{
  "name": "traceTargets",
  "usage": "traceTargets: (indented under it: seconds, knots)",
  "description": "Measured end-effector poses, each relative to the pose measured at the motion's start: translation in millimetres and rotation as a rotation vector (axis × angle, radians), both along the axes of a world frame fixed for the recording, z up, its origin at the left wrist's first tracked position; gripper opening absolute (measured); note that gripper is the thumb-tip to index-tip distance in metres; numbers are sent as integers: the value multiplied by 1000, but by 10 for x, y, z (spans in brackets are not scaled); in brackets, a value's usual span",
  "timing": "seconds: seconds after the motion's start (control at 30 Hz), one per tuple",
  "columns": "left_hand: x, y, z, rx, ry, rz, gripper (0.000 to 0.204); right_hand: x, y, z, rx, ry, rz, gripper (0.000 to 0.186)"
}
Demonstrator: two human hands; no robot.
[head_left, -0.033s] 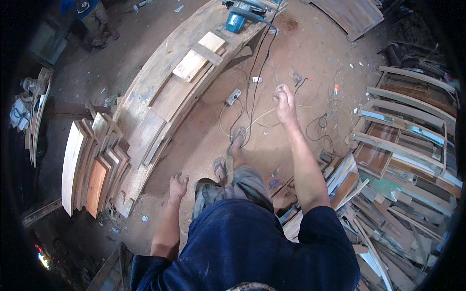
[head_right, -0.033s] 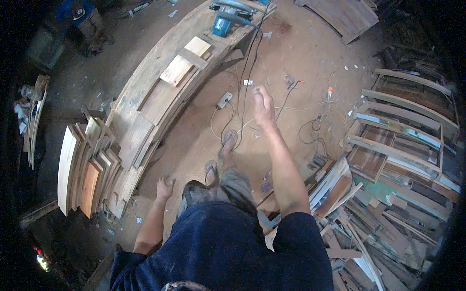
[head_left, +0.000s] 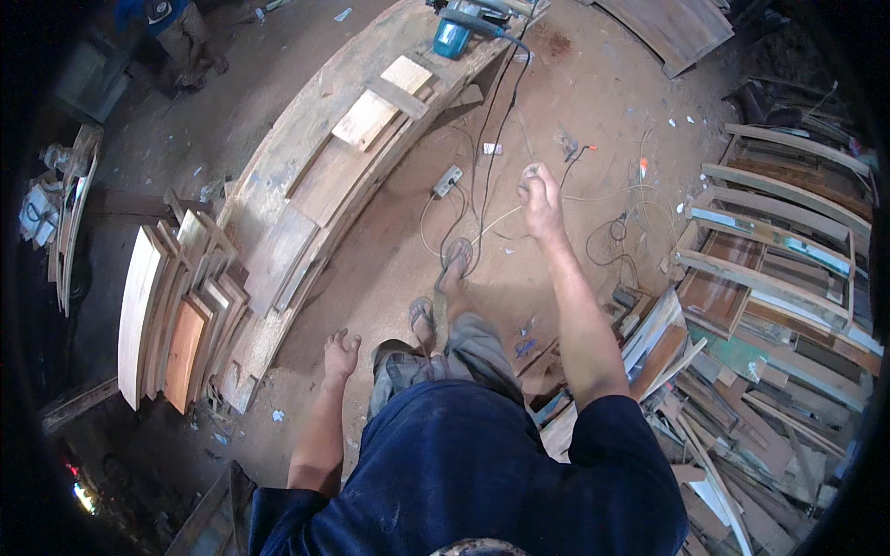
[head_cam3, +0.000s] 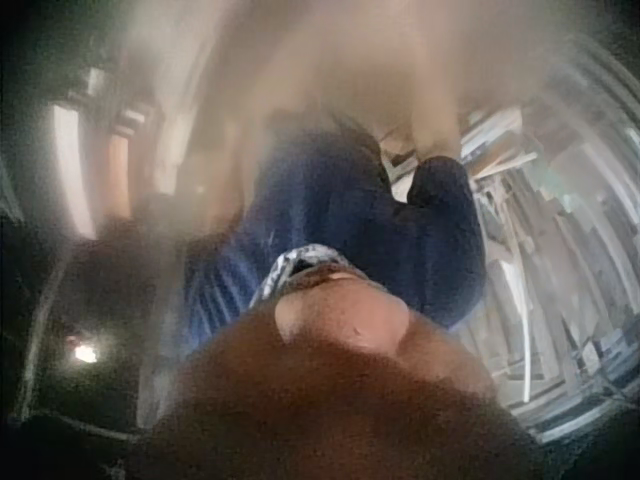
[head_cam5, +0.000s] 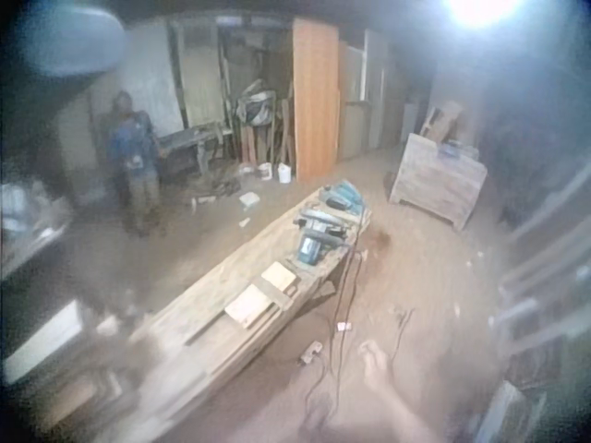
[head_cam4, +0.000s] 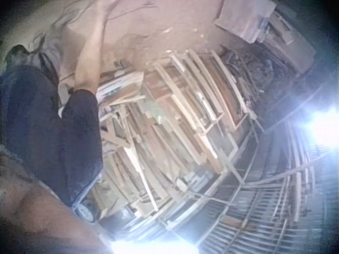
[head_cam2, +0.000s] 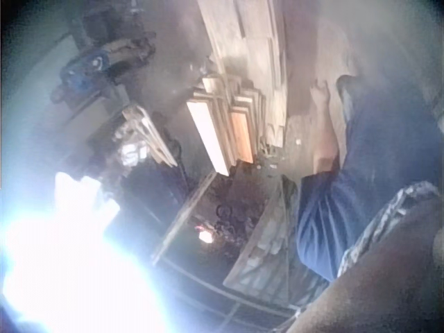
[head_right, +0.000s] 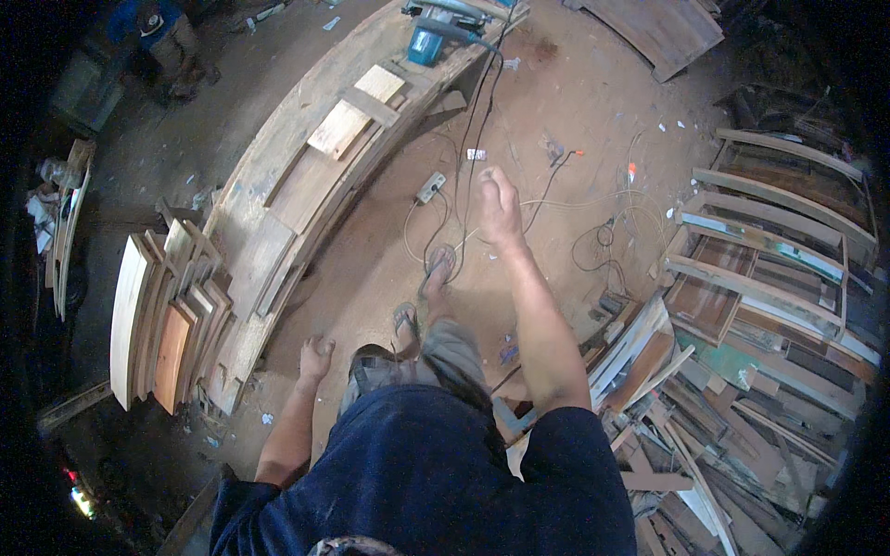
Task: The person measures and cuts wooden planks using a circular saw in a cluttered workshop. They use a tape measure and a square to mark the wood before making precise cuts with the power tool.
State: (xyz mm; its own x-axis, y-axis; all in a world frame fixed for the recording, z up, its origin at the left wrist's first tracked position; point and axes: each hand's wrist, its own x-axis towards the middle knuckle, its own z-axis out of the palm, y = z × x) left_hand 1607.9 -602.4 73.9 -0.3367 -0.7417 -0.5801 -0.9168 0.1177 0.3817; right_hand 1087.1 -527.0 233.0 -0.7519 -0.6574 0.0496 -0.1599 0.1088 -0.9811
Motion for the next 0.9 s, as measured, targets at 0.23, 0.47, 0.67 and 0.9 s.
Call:
traceTargets:
  seconds: [0.23,0.47,0.67,0.9]
  knots:
    - [1514,492,-446,191,-240,8,63,1199,309,230,-121,9,32,28]
    - [1479,473,-363,243,-245,-1,64,1554,648,339,-170,-544,18,20]
    - [568,85,-311,117,-74,-110,63,1817,1165,48,-303,-1008,40,26]
    - [-360,212,-220,54,80,-225,61,1709,2454,459,-478,-1227,-138,22]
